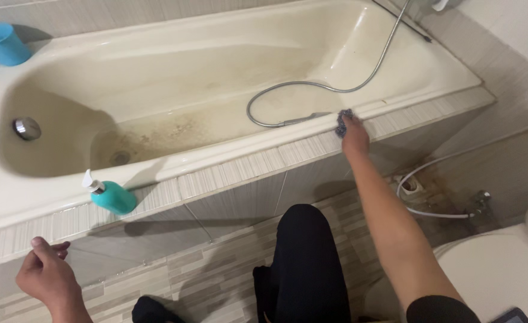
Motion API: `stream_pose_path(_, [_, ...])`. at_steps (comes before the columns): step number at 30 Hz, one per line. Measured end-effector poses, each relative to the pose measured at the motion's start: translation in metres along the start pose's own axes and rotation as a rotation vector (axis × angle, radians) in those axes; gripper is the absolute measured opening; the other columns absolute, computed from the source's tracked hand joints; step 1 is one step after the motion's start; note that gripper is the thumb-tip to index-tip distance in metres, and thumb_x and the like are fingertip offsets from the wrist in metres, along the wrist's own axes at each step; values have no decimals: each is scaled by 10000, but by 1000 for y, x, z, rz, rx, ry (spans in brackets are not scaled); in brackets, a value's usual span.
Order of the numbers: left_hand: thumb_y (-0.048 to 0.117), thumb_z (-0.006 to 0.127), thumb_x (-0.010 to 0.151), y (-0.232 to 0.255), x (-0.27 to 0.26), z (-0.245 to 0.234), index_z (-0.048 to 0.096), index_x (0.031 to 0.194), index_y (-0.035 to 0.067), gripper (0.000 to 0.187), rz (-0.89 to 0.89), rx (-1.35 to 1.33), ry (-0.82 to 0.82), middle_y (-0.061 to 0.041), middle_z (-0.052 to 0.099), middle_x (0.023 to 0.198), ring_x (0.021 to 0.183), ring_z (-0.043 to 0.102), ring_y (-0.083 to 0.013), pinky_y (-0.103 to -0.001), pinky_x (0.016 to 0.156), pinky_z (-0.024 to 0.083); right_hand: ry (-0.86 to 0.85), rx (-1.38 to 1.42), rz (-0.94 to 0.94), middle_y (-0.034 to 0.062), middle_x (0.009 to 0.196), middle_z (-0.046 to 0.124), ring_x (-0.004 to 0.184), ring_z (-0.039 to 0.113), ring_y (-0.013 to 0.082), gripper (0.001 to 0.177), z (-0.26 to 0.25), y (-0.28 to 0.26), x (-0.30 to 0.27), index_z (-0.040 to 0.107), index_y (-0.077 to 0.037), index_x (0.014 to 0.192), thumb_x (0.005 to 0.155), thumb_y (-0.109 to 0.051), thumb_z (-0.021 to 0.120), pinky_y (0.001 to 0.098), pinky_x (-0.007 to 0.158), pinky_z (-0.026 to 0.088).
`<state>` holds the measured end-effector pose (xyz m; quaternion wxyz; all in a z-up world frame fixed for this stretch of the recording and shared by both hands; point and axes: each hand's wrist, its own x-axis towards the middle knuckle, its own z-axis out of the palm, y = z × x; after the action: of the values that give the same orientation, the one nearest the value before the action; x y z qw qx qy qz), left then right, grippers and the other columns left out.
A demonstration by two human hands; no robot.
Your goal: The person scrubs the tiled edge of a bathtub with a steel wool pad. They then pick up a teal pump bottle and apply liquid soap to the edge while continuing to scrub the surface.
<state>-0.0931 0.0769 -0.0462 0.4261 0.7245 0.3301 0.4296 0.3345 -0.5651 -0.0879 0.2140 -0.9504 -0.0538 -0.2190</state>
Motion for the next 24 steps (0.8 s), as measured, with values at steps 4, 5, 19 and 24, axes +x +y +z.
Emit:
stream_pose_path(4, [16, 649, 1032, 25, -7, 21, 539, 1296, -86, 303, 95, -55, 53, -174, 675, 970, 843, 604, -137, -276, 761, 516, 150, 508, 301, 207, 1415, 591, 1357, 499, 393, 411, 38, -68, -18, 573, -21, 1379, 1051, -265, 529, 463, 1135, 372])
stream_pose_path(5, [30, 651, 1020, 26, -6, 31, 532, 1309, -56, 325, 38, -126, 57, -141, 654, 1015, 867, 619, -116, -260, 769, 537, 194, 256, 47, 247, 1467, 544, 1410, 405, 444, 416, 49, -86, -30, 580, 11, 1384, 1076, -256, 495, 501, 1147, 311])
stream_pose_path(19, [21, 506, 1125, -36, 8, 53, 690, 965, -157, 302, -2, -43, 12, -172, 726, 911, 893, 714, -190, -271, 823, 581, -143, 119, -274, 254, 1557, 425, 1481, 314, 453, 468, 67, -84, -29, 558, -15, 1396, 941, -11, 449, 485, 1214, 256])
stream_pose_path(24, [-19, 511, 1095, -50, 16, 39, 706, 1128, -140, 232, 12, -128, 9, -171, 733, 1029, 975, 730, -187, -271, 858, 602, -275, -191, -113, 327, 1574, 350, 1435, 294, 530, 725, 8, 69, 55, 456, -49, 1470, 759, 64, 543, 504, 1092, 298])
